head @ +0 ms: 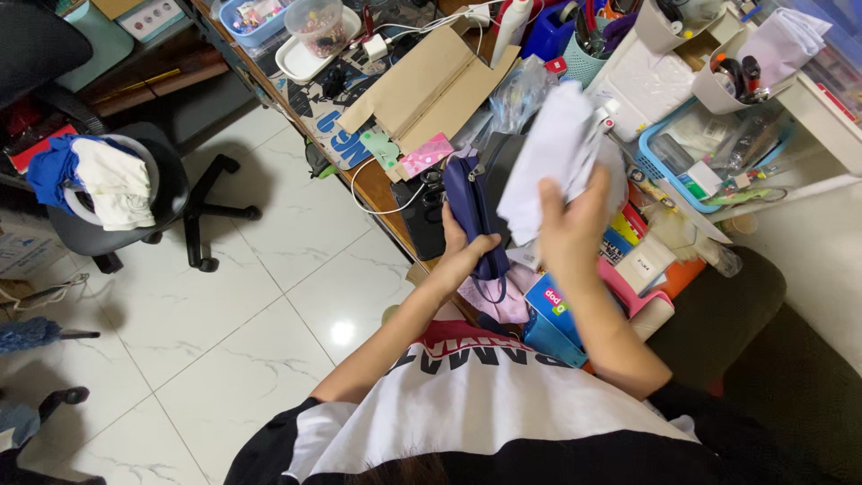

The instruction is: The person organizes a cluttered desk by placing a folded white cloth into a blue pencil case and zipping it closed. They then move a cardboard box, handle a roll of tape, and wrap a white charging cable around a green cable winder, followed by wrapping another cable around a red winder.

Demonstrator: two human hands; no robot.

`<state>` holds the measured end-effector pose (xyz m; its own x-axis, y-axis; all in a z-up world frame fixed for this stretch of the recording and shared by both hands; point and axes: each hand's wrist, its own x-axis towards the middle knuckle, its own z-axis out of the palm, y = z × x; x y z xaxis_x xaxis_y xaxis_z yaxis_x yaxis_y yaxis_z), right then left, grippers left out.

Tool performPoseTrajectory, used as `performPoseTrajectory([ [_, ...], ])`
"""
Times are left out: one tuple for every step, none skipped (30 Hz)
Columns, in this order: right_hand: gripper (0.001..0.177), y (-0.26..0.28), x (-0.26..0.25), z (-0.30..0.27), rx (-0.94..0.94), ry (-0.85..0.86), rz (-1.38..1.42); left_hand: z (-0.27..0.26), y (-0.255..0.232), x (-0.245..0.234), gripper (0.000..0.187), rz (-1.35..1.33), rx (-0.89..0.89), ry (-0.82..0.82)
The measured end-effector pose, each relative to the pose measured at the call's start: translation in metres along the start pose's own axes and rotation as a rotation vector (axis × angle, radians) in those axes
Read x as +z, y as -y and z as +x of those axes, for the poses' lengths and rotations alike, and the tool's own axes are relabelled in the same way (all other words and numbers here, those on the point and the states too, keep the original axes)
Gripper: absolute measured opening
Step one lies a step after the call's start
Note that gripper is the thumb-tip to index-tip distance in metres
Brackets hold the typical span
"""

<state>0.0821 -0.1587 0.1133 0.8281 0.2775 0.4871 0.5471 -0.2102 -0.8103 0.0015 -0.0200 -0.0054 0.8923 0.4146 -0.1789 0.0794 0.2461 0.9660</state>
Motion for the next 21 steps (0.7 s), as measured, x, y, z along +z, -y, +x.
performPoseTrajectory([
  [0.045,0.008,0.007,-0.012,-0.094,-0.008,-0.094,0.005,0.010,0.000,0.120,0.049,0.045,-0.028],
  [0.049,0.015,0.013,-0.023,-0.187,-0.016,-0.188,0.010,0.021,0.000,0.120,0.098,0.090,-0.055],
  [0.043,0.021,0.017,-0.032,-0.225,0.048,-0.212,0.015,0.032,-0.001,0.108,0.222,0.127,-0.039],
  [0.038,0.027,0.021,-0.040,-0.262,0.111,-0.235,0.020,0.043,-0.002,0.096,0.347,0.163,-0.023],
  [0.039,0.031,0.022,-0.046,-0.304,0.148,-0.198,0.023,0.054,-0.004,0.085,0.472,0.200,-0.006],
  [0.041,0.036,0.021,-0.051,-0.348,0.187,-0.160,0.023,0.064,-0.006,0.078,0.328,0.133,0.095],
  [0.042,0.039,0.020,-0.055,-0.392,0.226,-0.122,0.022,0.071,-0.009,0.072,0.183,0.068,0.195],
  [0.042,0.042,0.019,-0.058,-0.386,0.244,-0.130,0.021,0.077,-0.011,0.068,0.037,0.005,0.297],
  [0.043,0.044,0.018,-0.060,-0.381,0.262,-0.139,0.019,0.080,-0.012,0.065,0.048,0.060,0.269],
  [0.043,0.044,0.017,-0.061,-0.374,0.281,-0.147,0.018,0.081,-0.012,0.061,0.058,0.115,0.240],
  [0.046,0.043,0.016,-0.061,-0.400,0.298,-0.135,0.017,0.080,-0.012,0.058,0.069,0.169,0.212],
  [0.049,0.042,0.016,-0.061,-0.425,0.315,-0.121,0.016,0.077,-0.014,0.065,-0.192,0.176,0.178],
  [0.051,0.041,0.016,-0.063,-0.450,0.332,-0.107,0.016,0.071,-0.018,0.075,-0.453,0.181,0.142],
  [0.053,0.038,0.016,-0.064,-0.471,0.351,-0.101,0.016,0.065,-0.019,0.087,-0.715,0.184,0.105],
  [0.054,0.035,0.018,-0.065,-0.491,0.370,-0.094,0.018,0.059,-0.014,0.090,-0.357,0.327,-0.036],
  [0.056,0.032,0.019,-0.066,-0.514,0.391,-0.086,0.021,0.052,-0.007,0.093,0.006,0.462,-0.175],
  [0.055,0.028,0.020,-0.065,-0.434,0.408,-0.060,0.023,0.045,-0.003,0.097,0.375,0.585,-0.310],
  [0.054,0.023,0.022,-0.064,-0.356,0.426,-0.033,0.025,0.037,-0.002,0.100,-0.106,0.393,-0.256],
  [0.053,0.019,0.023,-0.062,-0.276,0.443,-0.007,0.027,0.029,-0.002,0.104,-0.580,0.187,-0.188],
  [0.057,0.013,0.022,-0.059,-0.138,0.407,-0.006,0.027,0.023,-0.002,0.107,-1.044,-0.037,-0.107],
  [0.062,0.005,0.021,-0.051,0.001,0.372,-0.005,0.020,0.019,-0.003,0.115,-0.543,0.117,-0.144],
])
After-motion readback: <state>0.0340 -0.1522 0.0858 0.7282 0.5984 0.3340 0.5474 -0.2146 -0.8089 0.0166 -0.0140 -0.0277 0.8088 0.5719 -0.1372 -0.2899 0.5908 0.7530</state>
